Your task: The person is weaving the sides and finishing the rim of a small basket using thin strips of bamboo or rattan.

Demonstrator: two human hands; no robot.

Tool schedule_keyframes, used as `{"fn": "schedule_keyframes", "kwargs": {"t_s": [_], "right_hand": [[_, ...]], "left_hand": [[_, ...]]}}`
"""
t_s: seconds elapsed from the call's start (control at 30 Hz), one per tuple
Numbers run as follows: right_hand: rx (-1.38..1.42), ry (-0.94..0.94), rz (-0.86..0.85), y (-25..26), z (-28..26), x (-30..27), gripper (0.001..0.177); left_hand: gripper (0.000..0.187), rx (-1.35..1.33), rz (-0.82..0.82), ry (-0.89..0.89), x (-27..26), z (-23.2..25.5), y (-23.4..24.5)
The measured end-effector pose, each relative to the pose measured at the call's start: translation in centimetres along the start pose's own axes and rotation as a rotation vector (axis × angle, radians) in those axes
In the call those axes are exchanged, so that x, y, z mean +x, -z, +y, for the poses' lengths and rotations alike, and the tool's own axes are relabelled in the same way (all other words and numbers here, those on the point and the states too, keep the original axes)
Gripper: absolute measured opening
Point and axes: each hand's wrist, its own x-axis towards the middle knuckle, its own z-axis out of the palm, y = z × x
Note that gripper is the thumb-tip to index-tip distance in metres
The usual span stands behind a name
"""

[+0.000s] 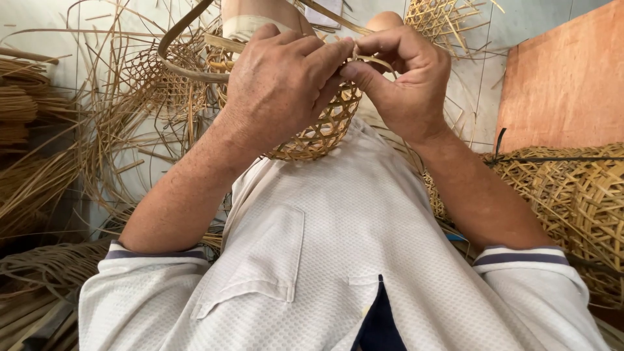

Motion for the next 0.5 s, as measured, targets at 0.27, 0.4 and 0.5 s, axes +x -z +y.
{"fn": "schedule_keyframes", "kwargs": {"t_s": [0.27,0.4,0.5], "right_hand": [[0.105,-0.056,-0.102,0.3,0.1,0.6,0.015],[-0.009,0.007,-0.005,-0.6,-0.4,0.0,0.01],[0.063,-0.05,0.009,-0.7,0.4,-0.5,0.012]], "left_hand": [[0.027,0.029,-0.004,-0.009,-0.1,0.1,-0.2],[0.03,-0.011,0.003,0.04,0.0,0.5,0.4],[0.034,-0.118,0.034,0.068,0.1,0.5,0.5]]}}
